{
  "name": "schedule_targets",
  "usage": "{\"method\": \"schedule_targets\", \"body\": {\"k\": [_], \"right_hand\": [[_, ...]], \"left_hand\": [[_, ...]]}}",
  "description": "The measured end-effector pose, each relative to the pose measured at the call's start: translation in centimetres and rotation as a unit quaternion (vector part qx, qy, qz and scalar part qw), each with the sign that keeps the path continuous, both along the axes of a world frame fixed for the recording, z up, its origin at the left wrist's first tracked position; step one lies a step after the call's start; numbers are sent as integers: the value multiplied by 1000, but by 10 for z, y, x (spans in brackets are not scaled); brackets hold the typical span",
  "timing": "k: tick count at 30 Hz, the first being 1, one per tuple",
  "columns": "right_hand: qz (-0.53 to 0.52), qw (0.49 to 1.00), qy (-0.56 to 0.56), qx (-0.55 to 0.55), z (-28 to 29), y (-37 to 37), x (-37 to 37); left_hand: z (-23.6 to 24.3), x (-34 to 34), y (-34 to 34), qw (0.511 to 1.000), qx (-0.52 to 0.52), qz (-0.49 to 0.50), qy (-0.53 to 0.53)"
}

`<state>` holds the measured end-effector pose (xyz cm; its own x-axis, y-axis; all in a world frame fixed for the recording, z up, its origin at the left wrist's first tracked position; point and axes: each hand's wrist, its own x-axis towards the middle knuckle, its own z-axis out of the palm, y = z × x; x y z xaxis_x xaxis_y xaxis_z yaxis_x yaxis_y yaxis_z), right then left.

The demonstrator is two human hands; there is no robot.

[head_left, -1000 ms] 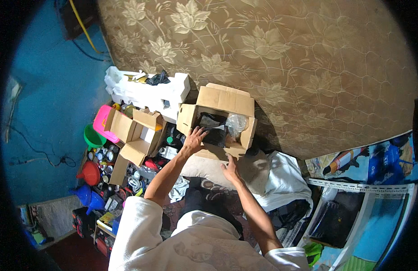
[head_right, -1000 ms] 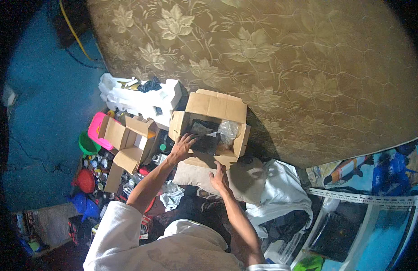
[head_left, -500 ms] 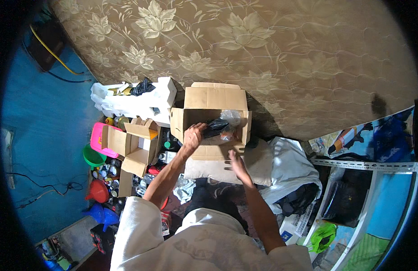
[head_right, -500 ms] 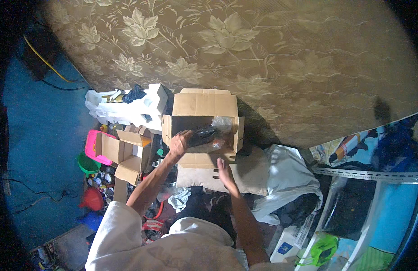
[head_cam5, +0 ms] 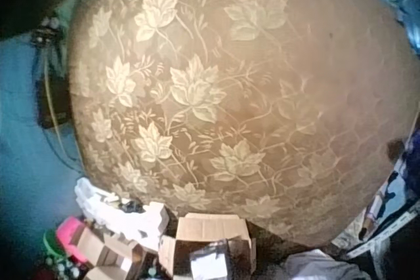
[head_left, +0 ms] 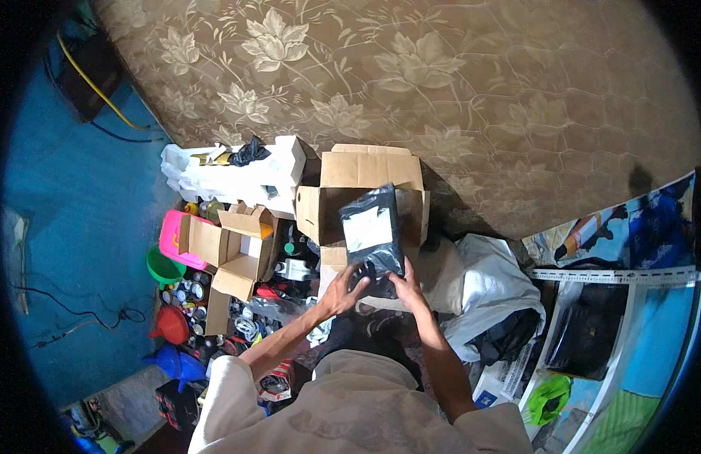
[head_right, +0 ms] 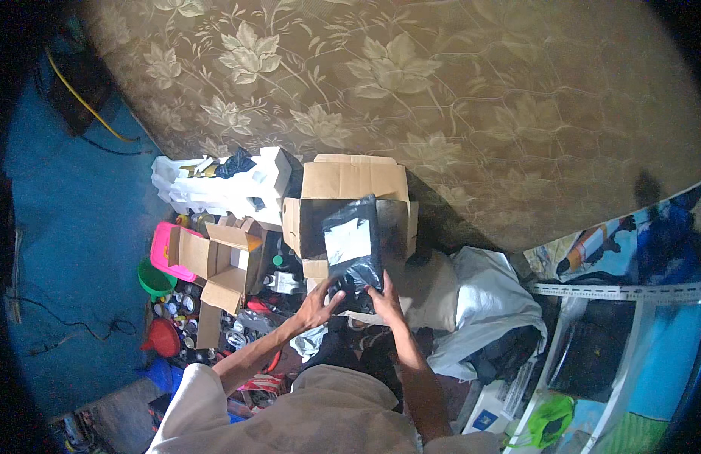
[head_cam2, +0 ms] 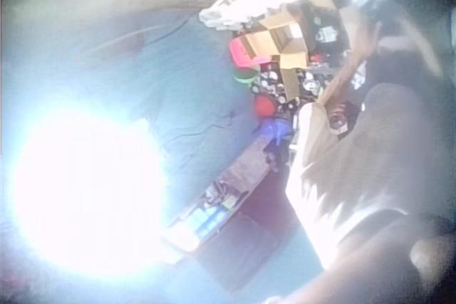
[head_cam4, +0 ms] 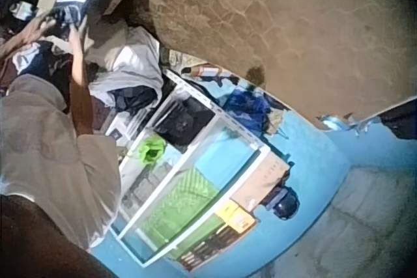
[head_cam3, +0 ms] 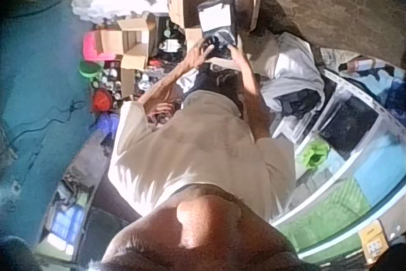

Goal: The person picks up mechanical parts from boxes, places them into bags, and moves a boxed electronic item onto a shelf.

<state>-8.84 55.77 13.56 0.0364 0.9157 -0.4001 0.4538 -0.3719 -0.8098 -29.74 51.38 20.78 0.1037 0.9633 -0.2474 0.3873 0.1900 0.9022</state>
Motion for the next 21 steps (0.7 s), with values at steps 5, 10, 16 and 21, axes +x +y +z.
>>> {"method": "schedule_targets", "body": {"k": [5,10,16,21], "right_hand": [[189,945,-94,251,57,-36,-18],[254,936,5,245,130,-56,-13],[-75,982,8,172,129,-96,66],[-19,947,313,-73,168,-164,125]], "left_hand": [[27,30,44,942,-50,139,-300],[1,33,38,921,-53,210,-324],[36,49,-1,882,-172,69,-433],[37,75,-34,915,-195,-80,-344]]}}
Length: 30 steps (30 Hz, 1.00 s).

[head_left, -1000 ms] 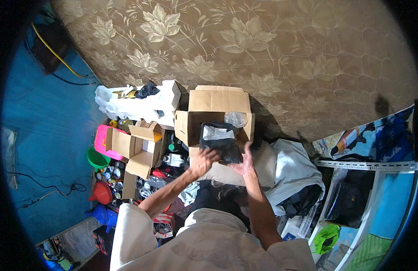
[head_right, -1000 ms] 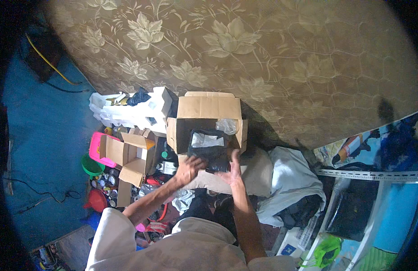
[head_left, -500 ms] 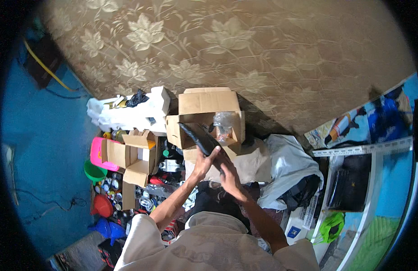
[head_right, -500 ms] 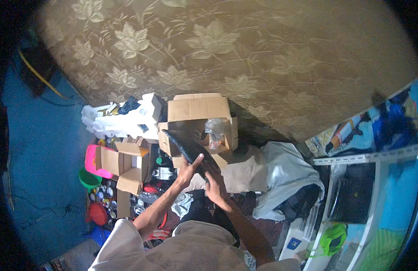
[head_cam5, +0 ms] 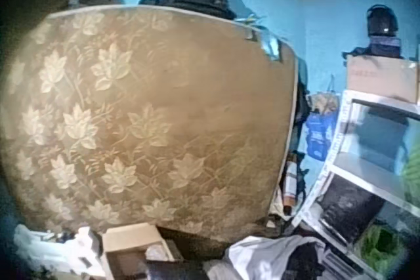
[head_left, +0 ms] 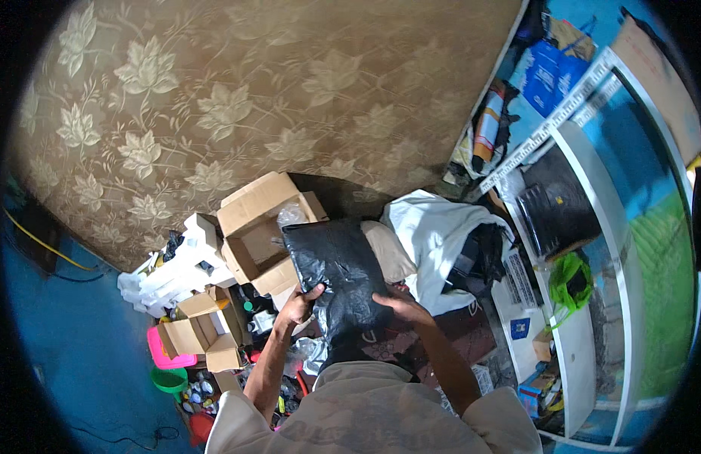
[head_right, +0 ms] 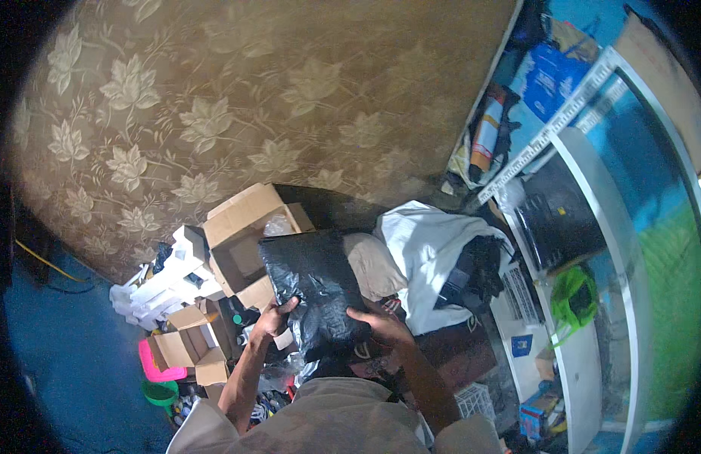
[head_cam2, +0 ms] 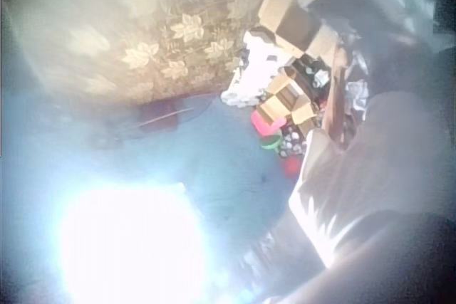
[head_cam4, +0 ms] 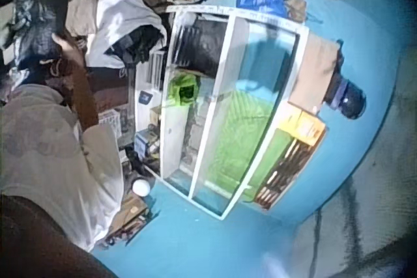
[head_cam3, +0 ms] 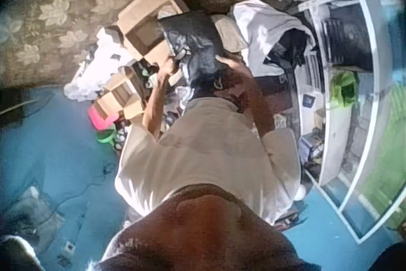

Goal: The person picks up mechanical parts from boxes, places them into bags, and moves a boxed electronic item onto a shelf.

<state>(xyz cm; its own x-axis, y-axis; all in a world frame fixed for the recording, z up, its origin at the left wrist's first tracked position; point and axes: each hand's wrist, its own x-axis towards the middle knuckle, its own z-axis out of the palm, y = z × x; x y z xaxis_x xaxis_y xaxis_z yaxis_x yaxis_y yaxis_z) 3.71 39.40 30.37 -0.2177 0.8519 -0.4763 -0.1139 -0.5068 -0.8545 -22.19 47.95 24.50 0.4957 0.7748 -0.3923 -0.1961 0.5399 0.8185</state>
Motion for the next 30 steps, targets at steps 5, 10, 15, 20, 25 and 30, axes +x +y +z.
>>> {"method": "schedule_targets", "body": {"k": [5,10,15,20,25,30], "right_hand": [[-171,983,-41,44,-56,-104,65],[-314,946,1,84,-52,-203,112],[-368,928,-34,55,-41,-303,160],[-412,909,-39,50,-27,-349,199],[-467,881,66,33,-77,-387,239],[-484,848,213,38,-54,-355,267]], "left_hand": [[18,91,-61,993,-6,-107,56],[11,174,-159,980,9,-169,108],[-39,238,-221,922,187,-300,158],[-37,300,-254,936,120,-273,184],[3,359,-260,958,17,-271,96],[-13,406,-226,972,39,-209,102]]}}
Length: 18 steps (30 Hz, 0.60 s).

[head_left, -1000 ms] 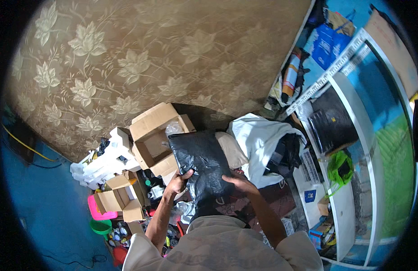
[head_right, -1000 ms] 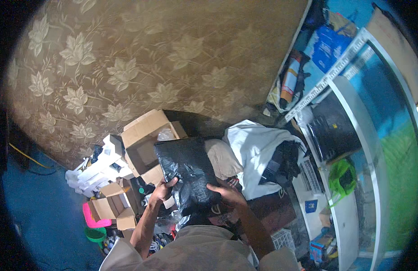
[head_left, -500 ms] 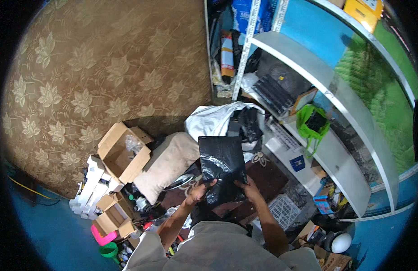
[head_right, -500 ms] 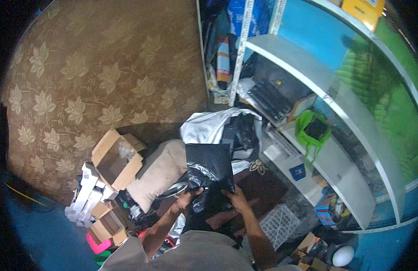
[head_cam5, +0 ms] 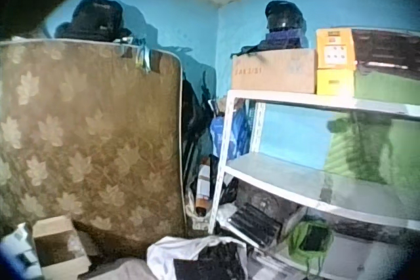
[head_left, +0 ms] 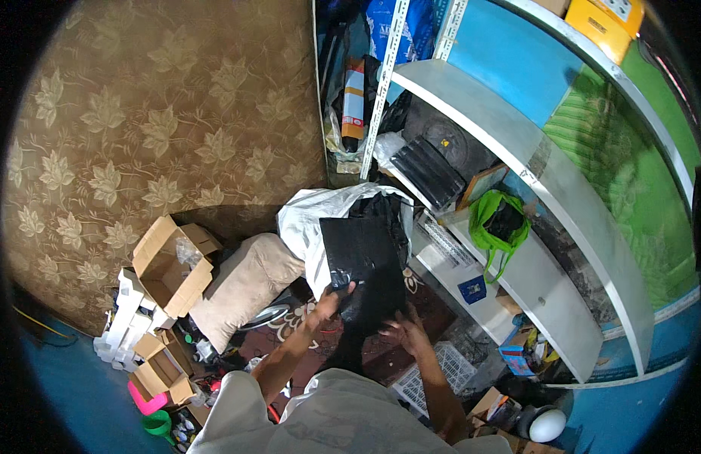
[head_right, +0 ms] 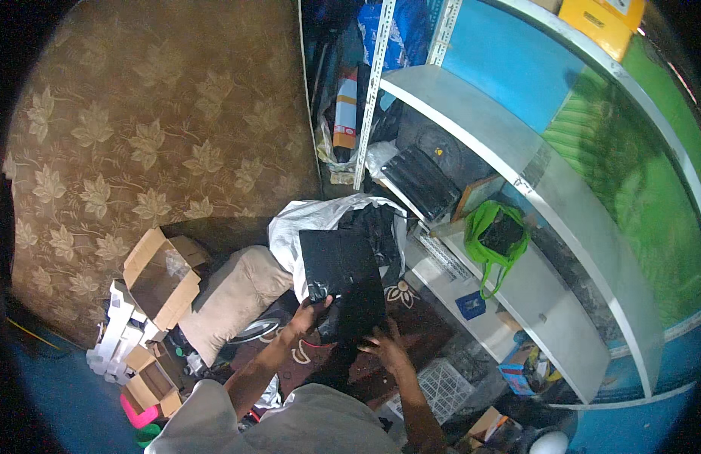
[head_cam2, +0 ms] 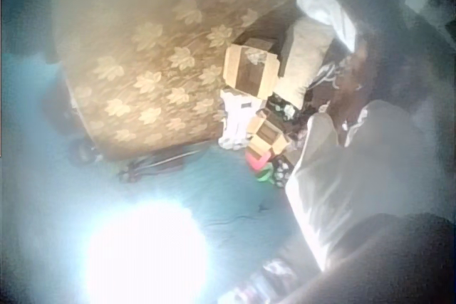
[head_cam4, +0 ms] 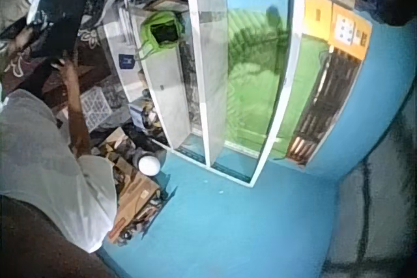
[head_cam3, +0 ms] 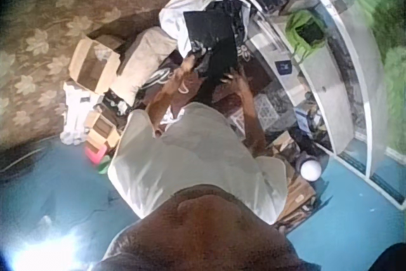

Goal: The person picks up mechanical parts from boxes, places them into bags, and moves a boxed electronic item onto a shelf.

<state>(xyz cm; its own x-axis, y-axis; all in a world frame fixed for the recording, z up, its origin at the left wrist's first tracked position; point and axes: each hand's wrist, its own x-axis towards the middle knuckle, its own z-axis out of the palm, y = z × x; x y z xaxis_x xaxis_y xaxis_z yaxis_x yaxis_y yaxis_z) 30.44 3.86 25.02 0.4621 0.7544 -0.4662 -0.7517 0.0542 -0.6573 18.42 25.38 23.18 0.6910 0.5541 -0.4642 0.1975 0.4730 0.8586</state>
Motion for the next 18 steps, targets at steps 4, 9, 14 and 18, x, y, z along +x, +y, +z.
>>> {"method": "schedule_targets", "body": {"k": [4,9,14,18], "right_hand": [[-46,997,-47,-34,6,40,47],[-97,983,-139,-76,-17,101,142],[-119,939,-295,-128,-50,145,256],[-123,923,-326,-162,-58,201,333]], "left_hand": [[8,65,15,999,-30,19,-41],[-18,156,59,999,10,-8,-30],[-36,258,139,995,29,-66,-69],[-98,332,198,971,-44,45,-229]]}}
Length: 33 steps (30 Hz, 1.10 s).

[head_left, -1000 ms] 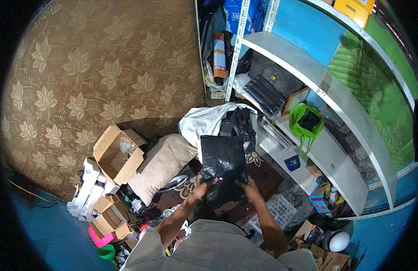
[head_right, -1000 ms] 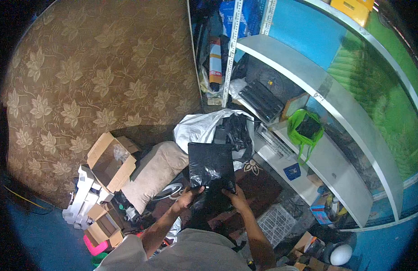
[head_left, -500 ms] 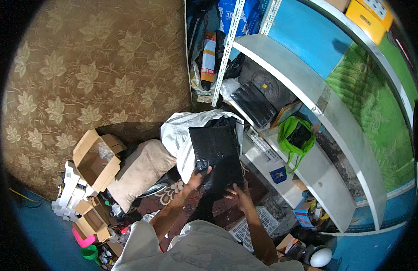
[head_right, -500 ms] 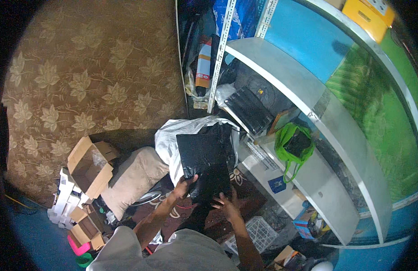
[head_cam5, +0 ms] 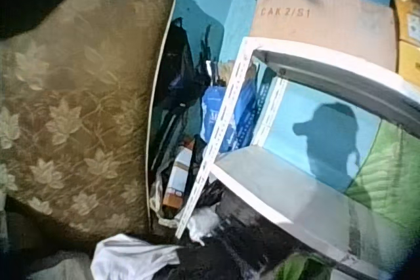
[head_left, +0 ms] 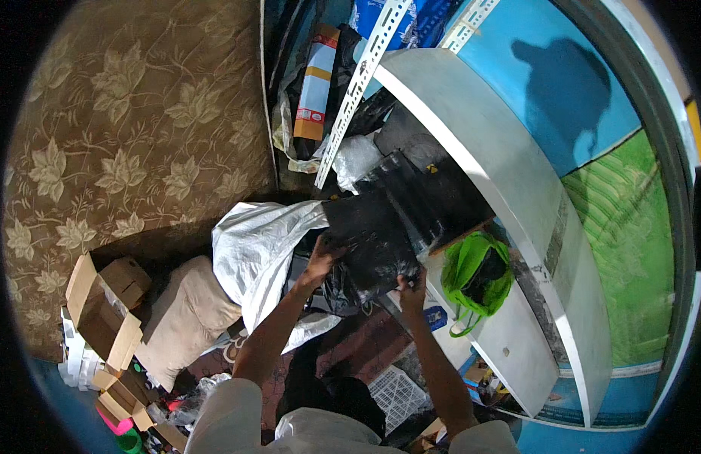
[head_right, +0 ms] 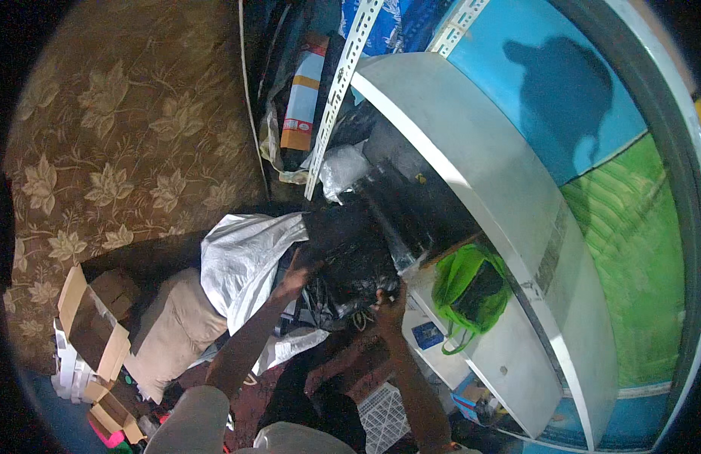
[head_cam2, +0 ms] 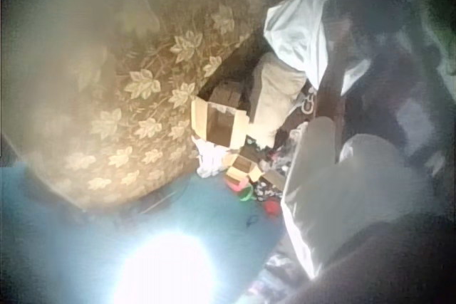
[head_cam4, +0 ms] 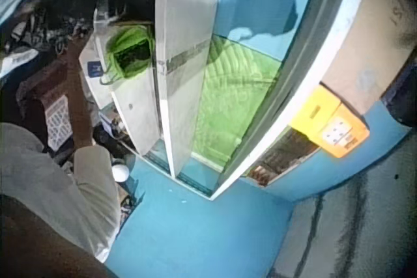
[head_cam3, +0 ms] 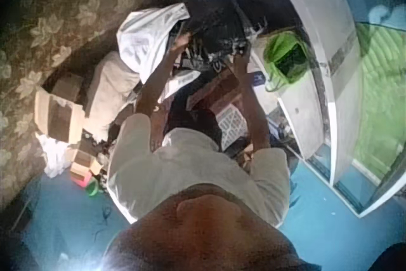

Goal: The person picks up mechanical parts from boxes, places them into bags, and moves a boxed electronic item onto a shelf.

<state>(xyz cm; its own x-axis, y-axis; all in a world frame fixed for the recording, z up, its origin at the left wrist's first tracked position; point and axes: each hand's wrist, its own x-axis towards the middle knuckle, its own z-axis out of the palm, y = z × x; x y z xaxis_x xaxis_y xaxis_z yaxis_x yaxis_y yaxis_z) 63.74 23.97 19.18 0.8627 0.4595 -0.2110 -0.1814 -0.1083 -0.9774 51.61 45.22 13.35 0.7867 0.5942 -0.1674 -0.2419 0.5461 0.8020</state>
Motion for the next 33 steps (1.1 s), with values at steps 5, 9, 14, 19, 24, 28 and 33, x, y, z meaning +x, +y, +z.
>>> {"method": "schedule_targets", "body": {"k": [5,9,14,19,24,28,33], "right_hand": [[-32,988,-150,-12,-47,12,132],[-82,987,-137,-35,-22,76,170],[-107,842,-423,-318,-34,62,238],[171,731,-516,-413,-21,94,169],[263,735,-430,-454,-48,102,181],[275,727,-414,-474,-49,93,204],[259,695,-466,-482,-37,103,183]], "left_hand": [[-8,126,41,984,124,-68,105],[-20,171,89,942,299,-91,127],[-4,221,60,757,595,-131,236],[-38,212,57,617,744,-118,228],[-60,219,72,569,801,-68,173],[-40,230,60,576,779,-137,206],[-32,212,64,569,796,-81,188]]}}
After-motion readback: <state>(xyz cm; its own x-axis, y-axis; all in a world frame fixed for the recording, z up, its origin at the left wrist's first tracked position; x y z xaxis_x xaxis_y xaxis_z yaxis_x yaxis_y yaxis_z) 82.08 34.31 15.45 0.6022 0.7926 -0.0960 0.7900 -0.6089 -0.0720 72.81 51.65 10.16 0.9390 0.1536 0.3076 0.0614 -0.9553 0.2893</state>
